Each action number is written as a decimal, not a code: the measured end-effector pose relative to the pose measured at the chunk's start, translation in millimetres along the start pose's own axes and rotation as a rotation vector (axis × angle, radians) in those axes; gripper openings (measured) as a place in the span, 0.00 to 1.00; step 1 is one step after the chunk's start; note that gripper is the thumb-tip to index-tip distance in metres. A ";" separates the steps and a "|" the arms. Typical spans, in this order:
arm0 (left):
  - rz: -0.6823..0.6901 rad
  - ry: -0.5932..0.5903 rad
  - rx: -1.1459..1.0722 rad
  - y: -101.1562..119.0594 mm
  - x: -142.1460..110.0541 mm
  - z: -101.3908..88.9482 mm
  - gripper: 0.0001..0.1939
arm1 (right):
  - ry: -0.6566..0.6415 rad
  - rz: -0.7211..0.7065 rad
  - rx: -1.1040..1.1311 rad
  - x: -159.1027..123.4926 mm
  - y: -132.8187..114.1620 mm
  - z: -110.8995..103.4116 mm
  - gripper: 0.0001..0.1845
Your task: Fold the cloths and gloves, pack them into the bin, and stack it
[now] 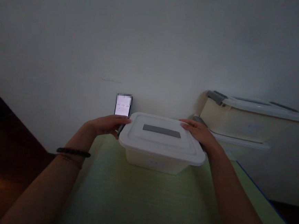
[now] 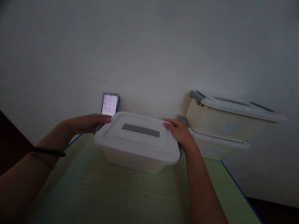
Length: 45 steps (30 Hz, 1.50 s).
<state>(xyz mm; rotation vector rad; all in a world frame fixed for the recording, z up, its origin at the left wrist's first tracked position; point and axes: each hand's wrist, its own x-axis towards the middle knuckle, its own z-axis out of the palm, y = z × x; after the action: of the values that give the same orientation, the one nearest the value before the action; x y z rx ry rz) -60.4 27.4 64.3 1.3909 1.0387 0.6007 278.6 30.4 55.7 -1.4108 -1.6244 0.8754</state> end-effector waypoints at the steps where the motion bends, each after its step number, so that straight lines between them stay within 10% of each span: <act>1: 0.016 -0.005 0.017 0.0 1.0 1.7 0.16 | -0.006 0.001 -0.001 0.0 -0.1 0.0 0.16; 36: 0.113 0.020 0.174 9.2 -0.5 11.8 0.26 | -0.032 0.020 -0.008 0.1 -2.0 0.7 0.18; 42: 0.060 0.050 0.443 21.9 -9.8 11.6 0.28 | 0.009 0.027 -0.030 -1.8 -4.1 2.1 0.16; 45: 0.087 0.268 0.849 34.9 -16.6 19.2 0.29 | 0.165 -0.005 -0.006 -2.2 -7.0 8.4 0.14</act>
<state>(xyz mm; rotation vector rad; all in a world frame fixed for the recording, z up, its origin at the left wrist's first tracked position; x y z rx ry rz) -43.7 8.6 99.4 2.1361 1.5545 0.4217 268.2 27.3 57.9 -1.4432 -1.5066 0.7323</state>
